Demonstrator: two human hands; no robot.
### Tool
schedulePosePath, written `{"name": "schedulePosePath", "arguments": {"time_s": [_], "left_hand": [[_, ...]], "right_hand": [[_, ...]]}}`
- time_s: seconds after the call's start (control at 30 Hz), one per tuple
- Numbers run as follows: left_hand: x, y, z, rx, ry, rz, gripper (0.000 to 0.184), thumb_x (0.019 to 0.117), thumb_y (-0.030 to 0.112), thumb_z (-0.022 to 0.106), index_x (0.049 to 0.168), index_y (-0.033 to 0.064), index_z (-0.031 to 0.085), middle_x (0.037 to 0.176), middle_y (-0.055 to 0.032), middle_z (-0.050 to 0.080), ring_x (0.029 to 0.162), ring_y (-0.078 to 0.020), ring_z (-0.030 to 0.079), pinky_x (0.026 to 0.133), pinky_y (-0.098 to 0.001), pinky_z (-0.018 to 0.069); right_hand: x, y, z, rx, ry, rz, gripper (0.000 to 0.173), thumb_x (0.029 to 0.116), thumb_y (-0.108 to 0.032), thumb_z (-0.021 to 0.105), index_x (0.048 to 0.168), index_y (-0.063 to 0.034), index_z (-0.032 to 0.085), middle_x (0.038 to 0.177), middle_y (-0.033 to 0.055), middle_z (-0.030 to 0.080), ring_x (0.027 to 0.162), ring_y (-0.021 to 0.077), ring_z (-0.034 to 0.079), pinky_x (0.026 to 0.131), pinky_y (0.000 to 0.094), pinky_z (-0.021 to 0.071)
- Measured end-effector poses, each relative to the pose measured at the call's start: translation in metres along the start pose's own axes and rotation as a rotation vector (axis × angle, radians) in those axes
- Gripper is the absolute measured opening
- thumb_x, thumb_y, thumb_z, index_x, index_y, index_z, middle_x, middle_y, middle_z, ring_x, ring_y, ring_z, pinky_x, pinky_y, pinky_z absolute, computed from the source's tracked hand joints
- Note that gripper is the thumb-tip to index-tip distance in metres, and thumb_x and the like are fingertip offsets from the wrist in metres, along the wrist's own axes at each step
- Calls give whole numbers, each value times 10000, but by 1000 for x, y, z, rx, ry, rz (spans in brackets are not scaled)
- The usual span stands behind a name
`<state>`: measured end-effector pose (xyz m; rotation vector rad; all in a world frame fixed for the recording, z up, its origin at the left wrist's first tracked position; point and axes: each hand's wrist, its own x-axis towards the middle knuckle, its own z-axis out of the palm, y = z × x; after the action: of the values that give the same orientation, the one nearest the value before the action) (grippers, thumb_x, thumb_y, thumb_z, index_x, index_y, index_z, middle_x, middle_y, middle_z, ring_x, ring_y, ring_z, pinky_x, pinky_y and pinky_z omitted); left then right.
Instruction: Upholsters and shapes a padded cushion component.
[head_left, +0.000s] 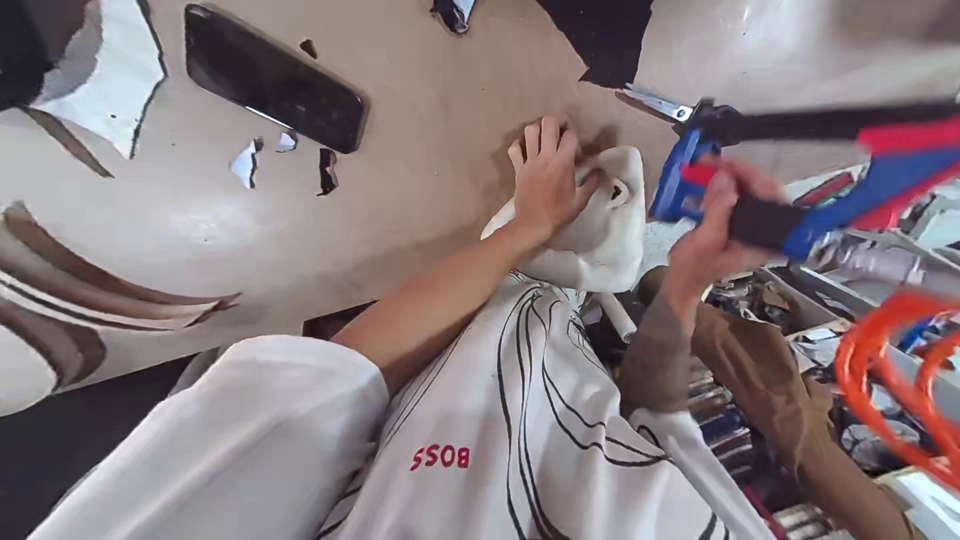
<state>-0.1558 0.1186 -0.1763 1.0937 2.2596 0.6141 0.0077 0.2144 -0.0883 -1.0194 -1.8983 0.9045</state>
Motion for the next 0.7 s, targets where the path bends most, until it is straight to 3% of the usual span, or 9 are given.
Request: {"name": "schedulePosePath", "arguments": {"time_s": [0.1,0.17,0.3,0.57,0.7], "left_hand": [[5,1,-1,14,-66,-15,461,819,625,669,996,201,699,1377,-49,550,1306,-314,467,1010,-574,365],[6,2,-7,29,-146,-27,479,847,642,652,1025,200,695,1409,-50,525,1324,-313,448,1040,-577,344],[0,1,-10,13,-109,42,443,890,567,685,1047,152,687,1377,-97,538,1293,-354,463,1041,-609,344],[0,-4,2,66,-68,89,432,908,576,654,999,155,679,1321,-73,575,1254,-320,499,1026,-585,356],[1,-4,1,52,-52,104,424,915,559,656,974,140,680,1285,-69,597,1219,-315,520,1011,-578,362]], "right_hand": [[-60,-37,20,31,120,180,136,967,-31,632,1075,43,668,1000,160,751,875,285,749,729,457,648],[-78,-32,36,56,147,258,119,926,-10,666,1028,51,678,942,166,751,854,300,749,758,477,647],[-83,-19,50,138,223,317,139,840,79,683,977,79,662,897,215,742,828,346,748,738,491,649],[-95,-7,62,85,210,183,156,900,4,651,1037,66,688,975,189,734,900,290,732,792,428,640],[-93,-4,65,97,226,180,150,893,-17,639,1012,65,676,934,190,723,871,297,728,774,444,640]]}}
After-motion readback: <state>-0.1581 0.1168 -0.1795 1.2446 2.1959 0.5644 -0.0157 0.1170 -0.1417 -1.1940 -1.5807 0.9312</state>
